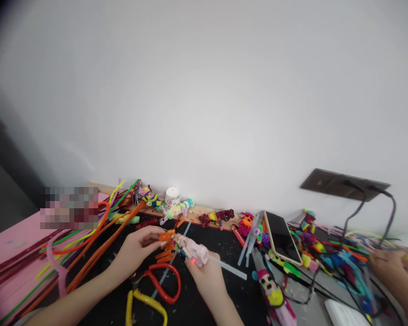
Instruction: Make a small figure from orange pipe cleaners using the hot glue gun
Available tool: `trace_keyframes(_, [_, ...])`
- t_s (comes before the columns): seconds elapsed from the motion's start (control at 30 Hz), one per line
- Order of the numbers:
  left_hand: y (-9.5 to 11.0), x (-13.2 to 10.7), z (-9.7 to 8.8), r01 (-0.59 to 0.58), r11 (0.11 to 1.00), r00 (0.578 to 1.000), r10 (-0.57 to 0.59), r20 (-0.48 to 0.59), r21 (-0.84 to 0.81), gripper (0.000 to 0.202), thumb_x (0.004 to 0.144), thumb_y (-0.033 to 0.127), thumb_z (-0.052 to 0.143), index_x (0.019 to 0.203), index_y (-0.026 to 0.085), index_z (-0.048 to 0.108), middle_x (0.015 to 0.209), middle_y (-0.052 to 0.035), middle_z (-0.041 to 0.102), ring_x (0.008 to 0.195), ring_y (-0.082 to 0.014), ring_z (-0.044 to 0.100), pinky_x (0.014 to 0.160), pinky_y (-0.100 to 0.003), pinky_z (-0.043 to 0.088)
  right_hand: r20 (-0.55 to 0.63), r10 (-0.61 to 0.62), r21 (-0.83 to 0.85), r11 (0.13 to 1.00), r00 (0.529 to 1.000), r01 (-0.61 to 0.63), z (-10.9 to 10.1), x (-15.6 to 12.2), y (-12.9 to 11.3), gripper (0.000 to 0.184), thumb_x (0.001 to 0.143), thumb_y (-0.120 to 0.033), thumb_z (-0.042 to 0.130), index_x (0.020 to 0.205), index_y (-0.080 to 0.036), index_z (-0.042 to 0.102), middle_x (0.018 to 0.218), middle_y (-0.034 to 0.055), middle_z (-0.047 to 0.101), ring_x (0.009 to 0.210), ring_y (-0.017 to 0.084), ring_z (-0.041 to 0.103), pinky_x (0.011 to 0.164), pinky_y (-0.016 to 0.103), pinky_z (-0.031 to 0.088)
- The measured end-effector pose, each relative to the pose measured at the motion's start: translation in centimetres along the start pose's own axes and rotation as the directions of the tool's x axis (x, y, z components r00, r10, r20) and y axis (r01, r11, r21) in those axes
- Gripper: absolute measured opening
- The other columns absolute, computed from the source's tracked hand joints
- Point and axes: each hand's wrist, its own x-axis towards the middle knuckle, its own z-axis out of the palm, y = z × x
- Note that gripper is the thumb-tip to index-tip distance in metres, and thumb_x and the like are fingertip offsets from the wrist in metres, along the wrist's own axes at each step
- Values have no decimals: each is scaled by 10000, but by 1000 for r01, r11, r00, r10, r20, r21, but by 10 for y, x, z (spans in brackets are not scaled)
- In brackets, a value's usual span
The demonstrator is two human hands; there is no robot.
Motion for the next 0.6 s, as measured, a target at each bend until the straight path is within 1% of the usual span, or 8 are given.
trace_keyframes(0.13, [0, 0, 0, 1, 1000, 1000, -1, 2, -11, 174, 693, 200, 675, 863, 163, 669, 862, -54, 730, 820, -223, 703, 796, -345, 570, 5, 10, 43, 999, 1000, -10, 0, 1, 0, 154, 723, -234, 514, 647, -182, 638, 551, 4, 612, 477, 145, 551, 476, 214, 426])
trace_keyframes(0.37, [0, 0, -1, -10, 1000, 1000, 10, 1, 4, 161, 695, 192, 672, 854, 167, 672, 864, -50, 727, 822, -221, 703, 798, -344, 568, 30, 14, 78, 997, 999, -16, -3, 2, -4, 239, 722, -235, 504, 809, -158, 712, 539, -2, 593, 480, 149, 542, 478, 220, 431])
trace_keyframes(0.53, [-2, 0, -2, -8, 1000, 1000, 8, 9, 4, 162, 704, 196, 673, 864, 169, 673, 882, -55, 726, 838, -221, 700, 811, -347, 564, 5, 24, 57, 998, 1000, -25, -1, 0, 0, 179, 721, -232, 511, 694, -162, 674, 524, -3, 582, 464, 144, 529, 464, 219, 421])
trace_keyframes(0.6, [-2, 0, -2, -8, 1000, 1000, 8, 7, 6, 166, 700, 196, 677, 864, 168, 675, 888, -58, 726, 845, -223, 700, 816, -347, 562, 3, 16, 56, 998, 1000, -16, 0, 0, 3, 161, 732, -235, 517, 692, -164, 655, 539, 0, 596, 479, 147, 541, 471, 219, 424])
